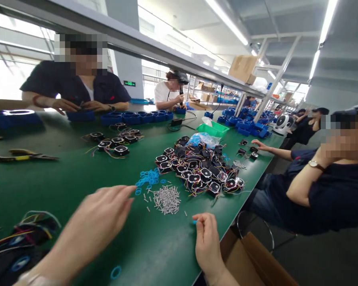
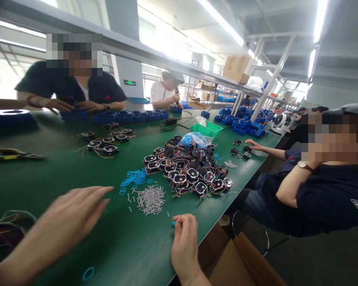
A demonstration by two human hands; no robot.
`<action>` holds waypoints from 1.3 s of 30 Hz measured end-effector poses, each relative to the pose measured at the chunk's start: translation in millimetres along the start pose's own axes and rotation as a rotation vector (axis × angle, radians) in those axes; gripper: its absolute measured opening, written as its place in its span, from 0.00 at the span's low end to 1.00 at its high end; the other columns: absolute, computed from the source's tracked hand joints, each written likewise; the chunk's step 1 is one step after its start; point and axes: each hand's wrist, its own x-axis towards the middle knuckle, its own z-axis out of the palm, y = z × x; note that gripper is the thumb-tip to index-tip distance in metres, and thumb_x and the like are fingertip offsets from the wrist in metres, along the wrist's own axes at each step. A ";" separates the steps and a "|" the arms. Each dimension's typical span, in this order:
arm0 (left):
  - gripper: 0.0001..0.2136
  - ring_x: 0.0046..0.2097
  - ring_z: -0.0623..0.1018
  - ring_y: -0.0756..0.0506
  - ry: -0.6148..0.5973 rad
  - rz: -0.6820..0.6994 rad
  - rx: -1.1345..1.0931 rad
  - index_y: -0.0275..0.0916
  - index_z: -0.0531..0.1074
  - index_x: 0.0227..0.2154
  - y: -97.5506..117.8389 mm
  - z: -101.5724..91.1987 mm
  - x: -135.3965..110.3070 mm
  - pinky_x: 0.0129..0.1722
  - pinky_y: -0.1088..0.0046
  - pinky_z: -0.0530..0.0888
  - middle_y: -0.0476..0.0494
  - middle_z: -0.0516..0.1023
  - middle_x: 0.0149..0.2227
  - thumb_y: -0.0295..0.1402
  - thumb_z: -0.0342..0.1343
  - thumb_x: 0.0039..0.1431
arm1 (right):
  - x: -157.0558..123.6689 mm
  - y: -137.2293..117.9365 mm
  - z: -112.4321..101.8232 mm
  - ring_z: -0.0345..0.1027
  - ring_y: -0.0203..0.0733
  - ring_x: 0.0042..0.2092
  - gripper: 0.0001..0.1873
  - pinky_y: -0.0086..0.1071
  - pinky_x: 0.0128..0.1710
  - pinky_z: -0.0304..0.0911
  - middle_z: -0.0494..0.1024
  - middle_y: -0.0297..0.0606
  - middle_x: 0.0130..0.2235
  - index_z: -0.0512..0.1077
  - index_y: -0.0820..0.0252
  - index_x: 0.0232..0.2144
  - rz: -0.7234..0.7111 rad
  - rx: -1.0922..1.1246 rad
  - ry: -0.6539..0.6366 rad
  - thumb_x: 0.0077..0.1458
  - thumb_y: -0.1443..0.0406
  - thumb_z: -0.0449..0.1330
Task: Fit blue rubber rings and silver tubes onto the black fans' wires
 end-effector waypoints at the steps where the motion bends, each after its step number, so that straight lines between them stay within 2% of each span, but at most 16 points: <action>1: 0.14 0.53 0.66 0.31 -0.075 0.083 0.071 0.42 0.74 0.43 15.1 22.8 18.9 0.57 0.53 0.56 0.38 0.74 0.46 0.38 0.57 0.53 | 0.7 -0.1 0.0 0.64 0.44 0.43 0.10 0.39 0.44 0.59 0.70 0.42 0.39 0.65 0.57 0.34 -0.009 -0.008 0.014 0.63 0.63 0.45; 3: 0.13 0.52 0.69 0.36 -0.186 0.170 0.096 0.42 0.73 0.43 34.8 72.0 54.4 0.57 0.57 0.58 0.38 0.74 0.47 0.38 0.55 0.55 | 1.3 0.2 -2.1 0.64 0.45 0.43 0.10 0.39 0.44 0.59 0.70 0.42 0.39 0.65 0.57 0.35 -0.021 -0.016 0.029 0.63 0.64 0.44; 5: 0.17 0.54 0.67 0.38 -0.240 0.208 0.099 0.37 0.70 0.47 41.9 115.4 82.5 0.56 0.51 0.59 0.37 0.70 0.52 0.38 0.55 0.56 | 1.3 0.9 -5.2 0.64 0.45 0.43 0.10 0.40 0.44 0.59 0.69 0.42 0.38 0.65 0.57 0.35 -0.029 -0.019 0.038 0.63 0.65 0.44; 7: 0.17 0.53 0.69 0.38 -0.266 0.197 0.082 0.37 0.68 0.48 41.9 143.9 100.8 0.53 0.49 0.63 0.38 0.69 0.53 0.38 0.54 0.57 | 1.1 1.3 -7.3 0.64 0.45 0.42 0.10 0.39 0.43 0.59 0.69 0.42 0.37 0.65 0.57 0.34 -0.037 -0.019 0.045 0.63 0.65 0.44; 9: 0.16 0.52 0.69 0.38 -0.273 0.163 0.035 0.38 0.68 0.48 40.7 154.7 108.8 0.52 0.49 0.65 0.39 0.69 0.52 0.37 0.55 0.58 | 1.1 1.1 -7.9 0.64 0.45 0.41 0.10 0.39 0.42 0.60 0.69 0.41 0.37 0.65 0.56 0.34 -0.047 -0.013 0.053 0.63 0.65 0.45; 11: 0.16 0.54 0.68 0.38 -0.263 0.117 -0.044 0.38 0.68 0.48 41.8 149.9 106.9 0.53 0.48 0.64 0.39 0.69 0.53 0.36 0.55 0.57 | 1.1 0.9 -7.7 0.64 0.45 0.41 0.10 0.39 0.42 0.60 0.69 0.41 0.37 0.66 0.56 0.35 -0.054 -0.001 0.058 0.63 0.65 0.45; 14: 0.20 0.55 0.68 0.37 -0.240 0.009 -0.231 0.38 0.65 0.51 47.9 122.9 85.3 0.54 0.48 0.63 0.38 0.68 0.54 0.37 0.56 0.56 | 0.8 2.2 -8.7 0.65 0.45 0.41 0.11 0.39 0.42 0.61 0.69 0.42 0.37 0.66 0.56 0.34 -0.046 0.040 0.073 0.63 0.64 0.45; 16: 0.22 0.53 0.71 0.38 -0.245 -0.094 -0.396 0.38 0.61 0.54 52.1 99.8 58.3 0.53 0.52 0.66 0.36 0.70 0.53 0.39 0.53 0.58 | 0.4 2.9 -11.4 0.64 0.44 0.42 0.11 0.38 0.43 0.61 0.69 0.42 0.37 0.66 0.57 0.35 -0.028 0.083 0.069 0.63 0.63 0.45; 19: 0.20 0.53 0.72 0.40 -0.259 -0.263 -0.625 0.40 0.57 0.55 52.9 70.7 4.9 0.51 0.58 0.71 0.36 0.68 0.57 0.39 0.47 0.62 | -1.0 -4.1 -17.2 0.63 0.43 0.44 0.10 0.38 0.46 0.59 0.69 0.42 0.40 0.65 0.57 0.36 0.005 0.147 0.038 0.63 0.63 0.44; 22: 0.17 0.53 0.73 0.41 -0.219 -0.486 -0.867 0.37 0.59 0.52 46.1 55.6 -48.1 0.53 0.60 0.70 0.33 0.70 0.55 0.35 0.48 0.61 | -4.8 -29.7 -19.7 0.60 0.44 0.49 0.08 0.40 0.50 0.55 0.67 0.42 0.44 0.63 0.57 0.35 -0.028 0.167 -0.008 0.63 0.64 0.46; 24: 0.14 0.50 0.75 0.42 -0.133 -0.697 -1.152 0.36 0.63 0.48 39.9 51.6 -74.9 0.53 0.64 0.70 0.34 0.73 0.52 0.32 0.51 0.60 | -9.2 -54.5 -16.8 0.57 0.45 0.51 0.07 0.41 0.51 0.53 0.64 0.42 0.46 0.64 0.56 0.34 -0.080 0.153 -0.100 0.62 0.65 0.47; 26: 0.12 0.47 0.77 0.44 -0.024 -0.831 -1.369 0.37 0.66 0.45 34.6 49.1 -93.2 0.52 0.66 0.72 0.37 0.75 0.49 0.28 0.54 0.58 | -14.7 -78.2 -10.1 0.56 0.47 0.52 0.06 0.42 0.51 0.53 0.63 0.42 0.46 0.65 0.56 0.34 -0.120 0.126 -0.213 0.61 0.66 0.48; 29: 0.11 0.45 0.77 0.44 0.047 -0.844 -1.465 0.37 0.70 0.43 29.8 43.6 -108.6 0.50 0.64 0.73 0.40 0.75 0.47 0.24 0.55 0.56 | -23.6 -101.2 2.7 0.55 0.49 0.52 0.06 0.44 0.50 0.52 0.63 0.42 0.45 0.66 0.55 0.33 -0.142 0.070 -0.303 0.59 0.67 0.50; 33: 0.11 0.50 0.74 0.41 0.017 -0.779 -1.507 0.36 0.72 0.43 26.3 34.1 -117.4 0.52 0.62 0.72 0.39 0.74 0.50 0.24 0.53 0.57 | -33.0 -109.0 14.4 0.55 0.50 0.51 0.05 0.45 0.49 0.52 0.63 0.42 0.45 0.66 0.55 0.33 -0.155 0.008 -0.345 0.58 0.68 0.51; 39: 0.11 0.54 0.71 0.37 0.009 -0.691 -1.492 0.35 0.72 0.43 17.0 28.3 -125.4 0.56 0.56 0.68 0.38 0.73 0.50 0.23 0.54 0.57 | -39.3 -111.1 26.9 0.57 0.49 0.49 0.04 0.43 0.47 0.53 0.64 0.42 0.44 0.66 0.57 0.32 -0.219 -0.086 -0.292 0.58 0.68 0.52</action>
